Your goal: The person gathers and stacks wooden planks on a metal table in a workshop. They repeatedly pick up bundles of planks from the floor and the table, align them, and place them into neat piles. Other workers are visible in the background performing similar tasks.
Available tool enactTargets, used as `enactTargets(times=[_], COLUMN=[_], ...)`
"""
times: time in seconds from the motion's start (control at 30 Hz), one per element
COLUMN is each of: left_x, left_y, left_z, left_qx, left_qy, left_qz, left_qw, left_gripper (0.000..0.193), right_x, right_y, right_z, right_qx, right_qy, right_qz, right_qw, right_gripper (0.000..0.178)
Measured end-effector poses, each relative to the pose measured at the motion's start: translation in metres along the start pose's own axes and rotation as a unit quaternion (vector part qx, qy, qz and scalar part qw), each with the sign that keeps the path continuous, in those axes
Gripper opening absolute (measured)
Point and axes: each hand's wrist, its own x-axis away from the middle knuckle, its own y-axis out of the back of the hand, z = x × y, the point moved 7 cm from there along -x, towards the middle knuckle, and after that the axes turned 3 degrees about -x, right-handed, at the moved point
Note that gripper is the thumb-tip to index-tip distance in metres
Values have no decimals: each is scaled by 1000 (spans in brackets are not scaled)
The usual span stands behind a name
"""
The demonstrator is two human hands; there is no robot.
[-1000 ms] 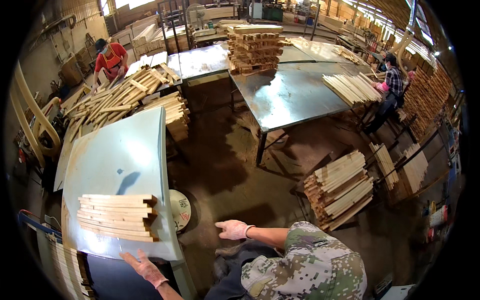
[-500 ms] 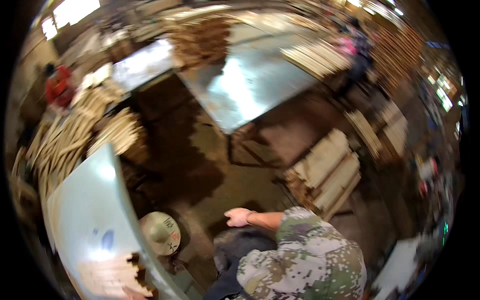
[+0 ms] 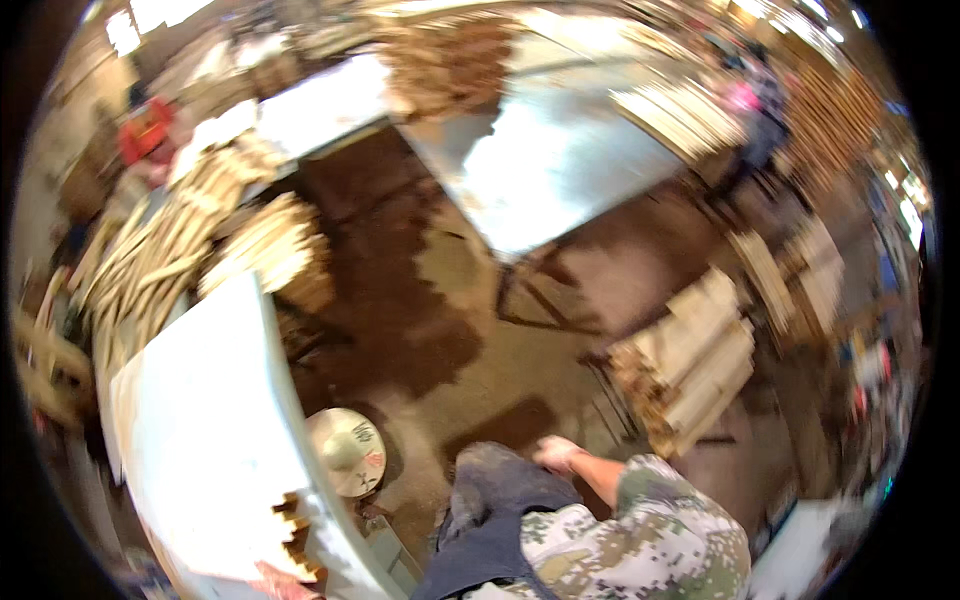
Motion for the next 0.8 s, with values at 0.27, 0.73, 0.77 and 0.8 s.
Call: enactTargets(times=[0.27, 0.73, 0.77, 0.8], left_x=[-27, -32, -34, -35], left_y=[-28, 44, 25, 1], left_z=[68, -207, -241, -274], left_qx=[305, 312, 323, 339], left_qy=[50, -150, -174, -193], left_qz=[-94, -155, -111, -57], left_qw=[947, 925, 924, 919], left_gripper=[82, 46, 43, 41], right_x=[-72, -123, -130, -141], right_y=[26, 117, 125, 138], right_z=[36, 170, 161, 158], right_qx=[68, -44, -39, -36], right_qy=[4, 116, 100, 89], right_qz=[-21, -66, -56, -48], right_qw=[997, 990, 993, 994], right_gripper=[43, 30, 29, 29])
